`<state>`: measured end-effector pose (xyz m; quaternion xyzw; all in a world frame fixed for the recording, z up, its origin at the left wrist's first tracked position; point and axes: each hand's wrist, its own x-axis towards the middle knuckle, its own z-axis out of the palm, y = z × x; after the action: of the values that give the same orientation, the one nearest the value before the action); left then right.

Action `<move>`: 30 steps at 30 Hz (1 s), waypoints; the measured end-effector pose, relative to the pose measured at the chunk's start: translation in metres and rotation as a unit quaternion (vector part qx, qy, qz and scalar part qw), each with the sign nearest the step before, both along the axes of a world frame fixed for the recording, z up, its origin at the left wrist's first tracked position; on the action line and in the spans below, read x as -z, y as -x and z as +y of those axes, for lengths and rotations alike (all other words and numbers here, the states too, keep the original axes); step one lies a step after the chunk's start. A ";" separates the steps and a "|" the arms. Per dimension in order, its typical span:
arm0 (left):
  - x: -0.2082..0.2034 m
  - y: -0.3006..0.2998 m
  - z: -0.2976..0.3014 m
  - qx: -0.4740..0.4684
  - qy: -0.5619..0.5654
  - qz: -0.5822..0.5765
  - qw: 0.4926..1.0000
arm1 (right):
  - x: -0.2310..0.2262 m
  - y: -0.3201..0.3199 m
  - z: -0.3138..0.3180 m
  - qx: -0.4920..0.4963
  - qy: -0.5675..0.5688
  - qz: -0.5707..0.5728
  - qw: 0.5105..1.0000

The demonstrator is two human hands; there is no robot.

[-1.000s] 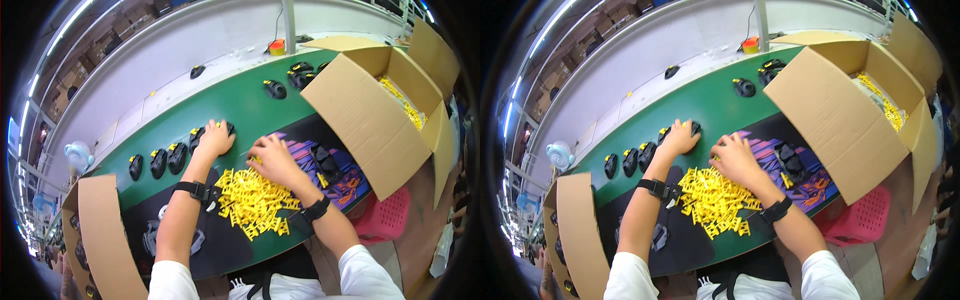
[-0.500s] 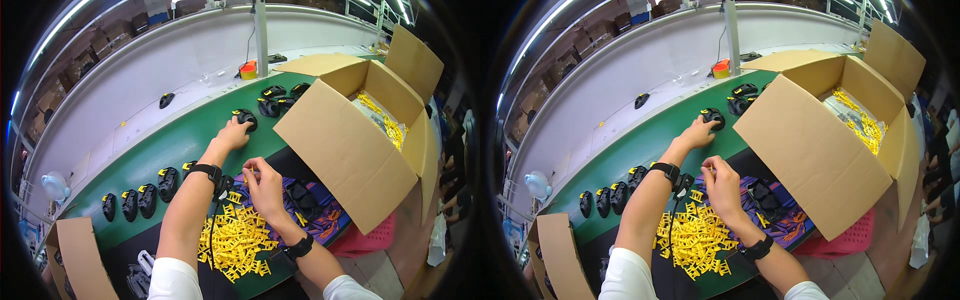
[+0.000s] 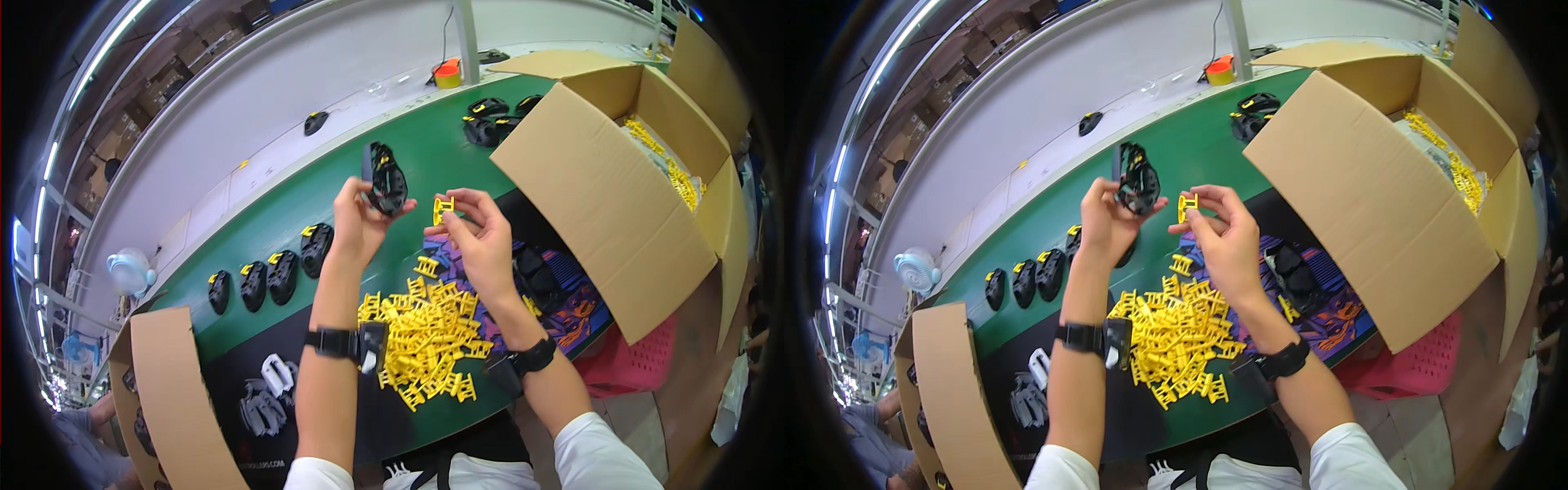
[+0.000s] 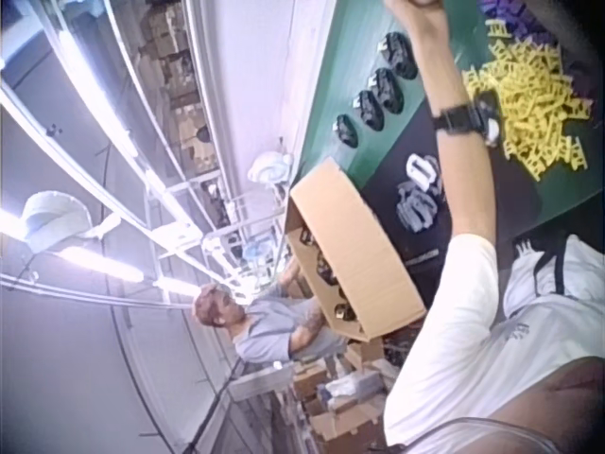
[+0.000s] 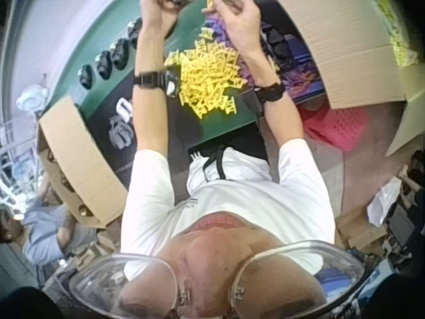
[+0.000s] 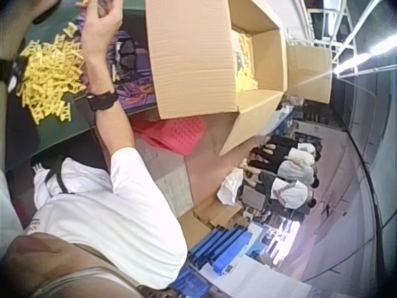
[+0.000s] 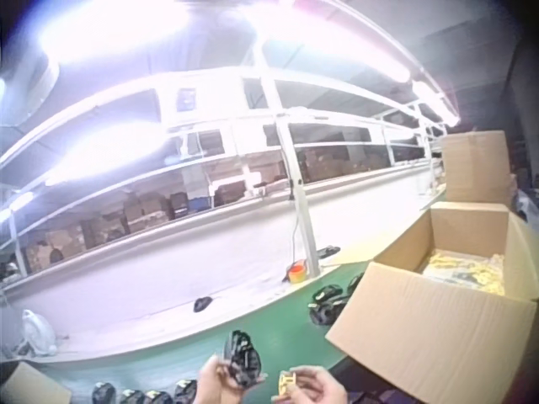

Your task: Assembling plastic internal components into game controller shells at a production line table.

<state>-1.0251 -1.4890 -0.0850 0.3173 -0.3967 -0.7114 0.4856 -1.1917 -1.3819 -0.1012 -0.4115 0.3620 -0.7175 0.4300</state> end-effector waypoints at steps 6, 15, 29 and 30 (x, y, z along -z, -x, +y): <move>0.009 -0.041 0.107 -0.005 0.004 0.082 0.997 | -0.018 -0.015 0.023 -0.178 -0.016 0.078 0.981; 0.025 -0.058 0.155 -0.007 0.153 0.000 0.988 | -0.014 -0.044 0.031 -0.083 0.054 0.272 0.957; 0.025 -0.046 0.164 -0.010 0.151 -0.007 0.989 | -0.009 -0.052 0.038 0.068 0.148 0.364 0.917; 0.025 -0.044 0.165 -0.019 0.152 -0.013 0.988 | -0.010 -0.052 0.039 0.077 0.148 0.366 0.916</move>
<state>-0.9809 -1.3240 -0.1105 0.2563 -0.5007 -0.6290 0.5366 -1.1392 -1.3430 -0.0913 -0.6753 0.4145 -0.5925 0.1453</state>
